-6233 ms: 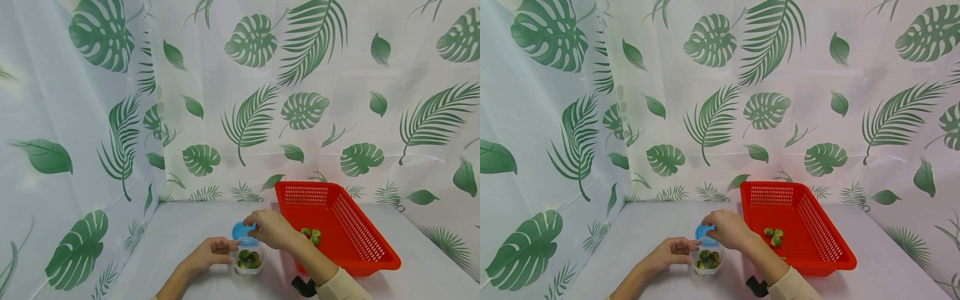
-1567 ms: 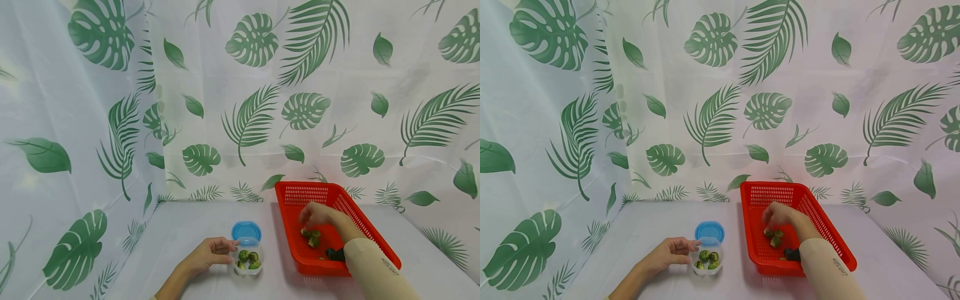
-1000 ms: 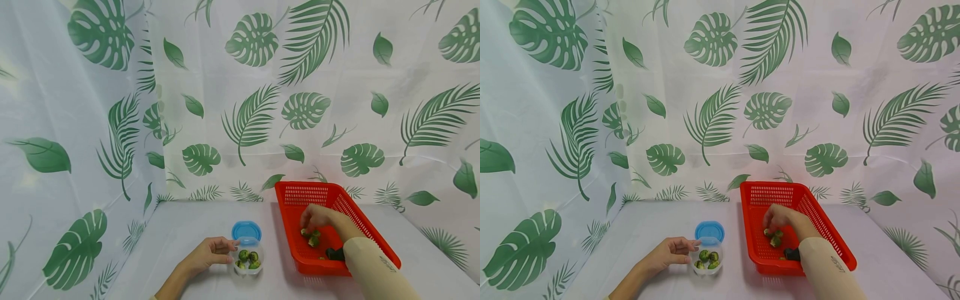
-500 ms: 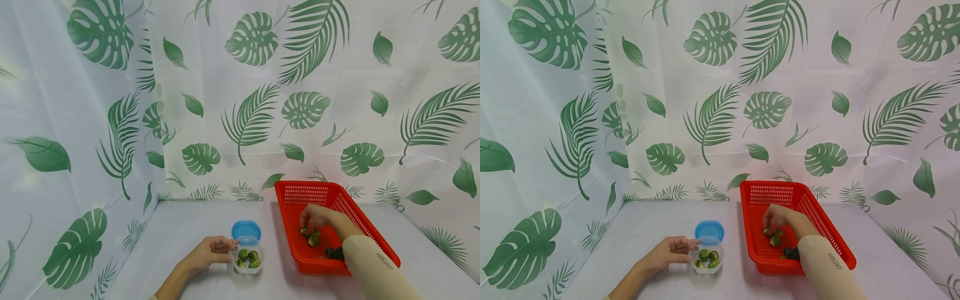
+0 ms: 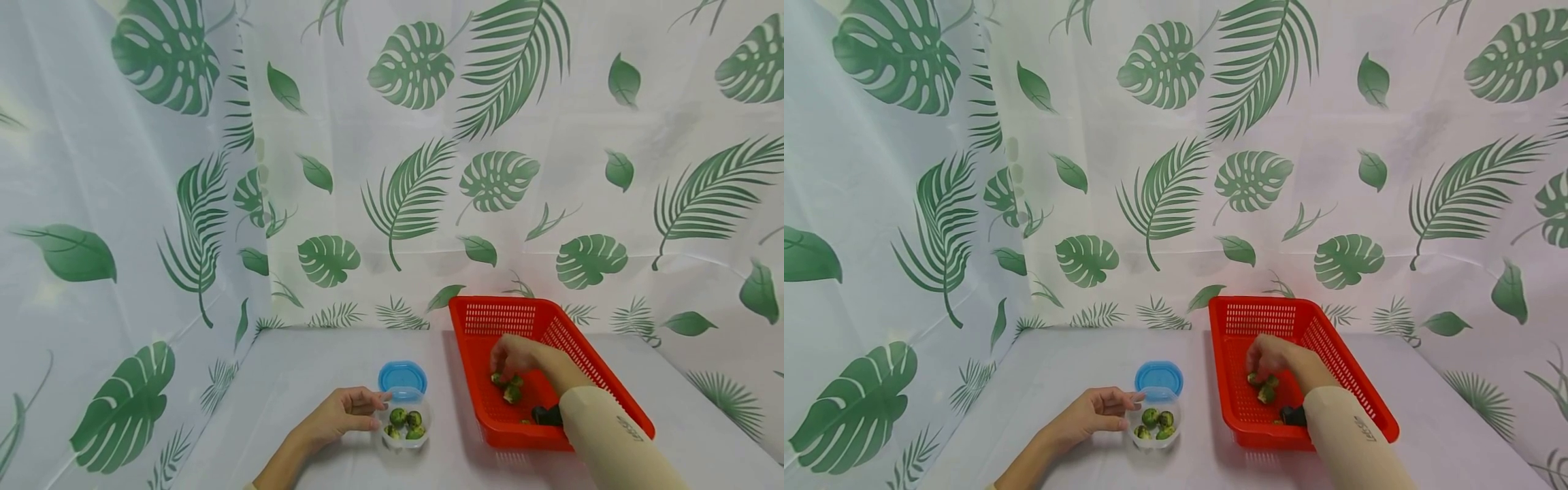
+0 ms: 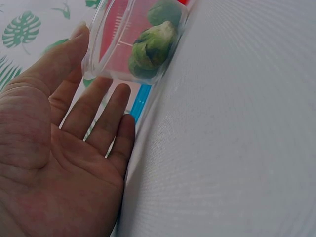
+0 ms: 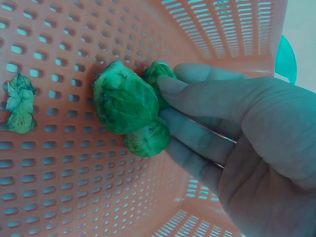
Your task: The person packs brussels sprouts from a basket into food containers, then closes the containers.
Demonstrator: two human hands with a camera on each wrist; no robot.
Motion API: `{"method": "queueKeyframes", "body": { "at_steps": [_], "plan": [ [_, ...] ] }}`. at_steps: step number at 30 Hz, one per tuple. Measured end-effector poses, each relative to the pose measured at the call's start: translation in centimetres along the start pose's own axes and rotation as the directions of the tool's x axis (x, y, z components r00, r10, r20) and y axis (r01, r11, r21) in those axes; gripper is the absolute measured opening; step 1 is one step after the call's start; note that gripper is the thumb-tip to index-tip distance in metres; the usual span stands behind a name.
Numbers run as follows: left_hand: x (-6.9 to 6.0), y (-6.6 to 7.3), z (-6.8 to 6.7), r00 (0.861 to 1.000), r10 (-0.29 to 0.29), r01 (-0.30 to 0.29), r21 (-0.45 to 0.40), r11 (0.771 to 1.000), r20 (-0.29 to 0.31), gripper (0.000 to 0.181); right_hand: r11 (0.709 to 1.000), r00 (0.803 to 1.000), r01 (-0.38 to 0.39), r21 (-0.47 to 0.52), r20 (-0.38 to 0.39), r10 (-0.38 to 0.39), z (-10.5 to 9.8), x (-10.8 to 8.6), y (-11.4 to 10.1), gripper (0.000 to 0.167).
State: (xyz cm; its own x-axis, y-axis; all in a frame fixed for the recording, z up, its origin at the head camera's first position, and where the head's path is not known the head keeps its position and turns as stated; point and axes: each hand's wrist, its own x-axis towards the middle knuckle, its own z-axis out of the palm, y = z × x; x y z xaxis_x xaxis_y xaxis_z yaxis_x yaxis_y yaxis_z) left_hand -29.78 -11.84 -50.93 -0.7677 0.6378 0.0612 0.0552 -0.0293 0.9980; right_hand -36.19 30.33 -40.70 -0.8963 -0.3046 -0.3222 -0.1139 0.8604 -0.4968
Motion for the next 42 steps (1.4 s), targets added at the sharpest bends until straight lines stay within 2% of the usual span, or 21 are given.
{"method": "queueKeyframes", "body": {
  "at_steps": [14,24,32,42],
  "plan": [
    [-0.04,0.05,0.06,1.0,-0.002,0.002,-0.009,1.0,-0.004,0.04,0.999,0.999,0.036,0.017,-0.031,-0.035,0.03,0.11,-0.01,0.014],
    [0.01,0.04,0.04,1.0,0.003,-0.003,-0.006,1.0,-0.002,0.038,0.994,0.995,0.097,0.049,-0.045,-0.095,-0.02,0.19,-0.03,0.011],
    [-0.01,-0.04,0.04,1.0,-0.002,0.002,-0.017,1.0,0.002,0.038,0.987,0.986,0.151,0.051,-0.08,-0.146,-0.17,0.59,0.19,0.013],
    [-0.06,-0.06,0.0,1.0,-0.01,0.01,-0.014,1.0,-0.005,0.038,0.982,0.974,0.17,0.084,-0.166,-0.155,-0.31,0.77,-0.2,0.012]
  ]
}}
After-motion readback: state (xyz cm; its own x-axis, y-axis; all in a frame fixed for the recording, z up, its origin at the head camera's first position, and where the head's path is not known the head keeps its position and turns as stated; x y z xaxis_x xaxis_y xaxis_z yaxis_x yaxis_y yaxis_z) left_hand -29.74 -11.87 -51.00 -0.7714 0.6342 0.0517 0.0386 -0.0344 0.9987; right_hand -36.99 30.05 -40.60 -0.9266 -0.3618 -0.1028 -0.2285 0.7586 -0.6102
